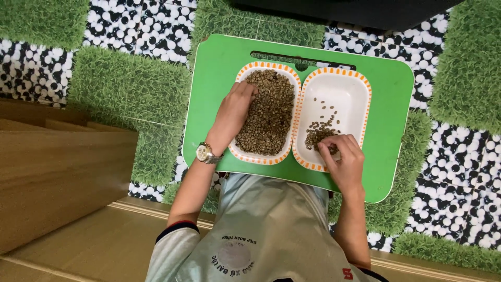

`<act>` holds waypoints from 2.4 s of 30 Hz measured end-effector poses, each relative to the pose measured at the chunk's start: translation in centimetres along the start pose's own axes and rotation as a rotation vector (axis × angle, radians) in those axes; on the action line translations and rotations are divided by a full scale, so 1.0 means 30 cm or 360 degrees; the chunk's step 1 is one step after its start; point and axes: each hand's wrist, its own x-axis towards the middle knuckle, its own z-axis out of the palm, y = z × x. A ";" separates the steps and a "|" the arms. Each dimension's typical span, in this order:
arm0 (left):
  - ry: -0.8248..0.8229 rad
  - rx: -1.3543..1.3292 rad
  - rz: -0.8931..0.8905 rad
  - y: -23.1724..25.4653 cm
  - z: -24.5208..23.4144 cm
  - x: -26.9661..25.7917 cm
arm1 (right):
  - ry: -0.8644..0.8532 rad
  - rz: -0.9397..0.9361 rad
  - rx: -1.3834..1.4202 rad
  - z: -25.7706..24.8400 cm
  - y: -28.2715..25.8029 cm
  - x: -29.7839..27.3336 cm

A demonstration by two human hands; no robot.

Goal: The person sorts coffee beans by picking them up from a tray and transferring them by hand into a different tray, using both hands to scoop and place the beans.

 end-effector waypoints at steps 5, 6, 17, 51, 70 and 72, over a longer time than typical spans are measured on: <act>0.0075 -0.0464 -0.0090 0.024 0.056 -0.053 | 0.0021 -0.0010 0.0034 0.017 0.004 0.005; 0.0059 -0.0700 -0.0166 0.040 0.088 -0.076 | 0.0028 -0.0017 0.0054 0.021 0.000 0.006; 0.0045 -0.1422 -0.0085 0.321 0.223 -0.164 | 0.0117 -0.0173 0.0170 0.068 -0.078 0.025; 0.0141 -0.0161 0.0302 0.302 0.028 -0.104 | 0.0043 -0.0003 -0.0136 -0.003 0.080 -0.031; -0.0132 0.0245 -0.0052 0.090 0.082 -0.137 | -0.0053 0.0002 -0.0060 0.051 0.060 -0.037; -0.0142 0.0179 -0.0075 0.090 0.081 -0.133 | -0.0070 -0.0006 -0.0070 0.036 0.016 -0.015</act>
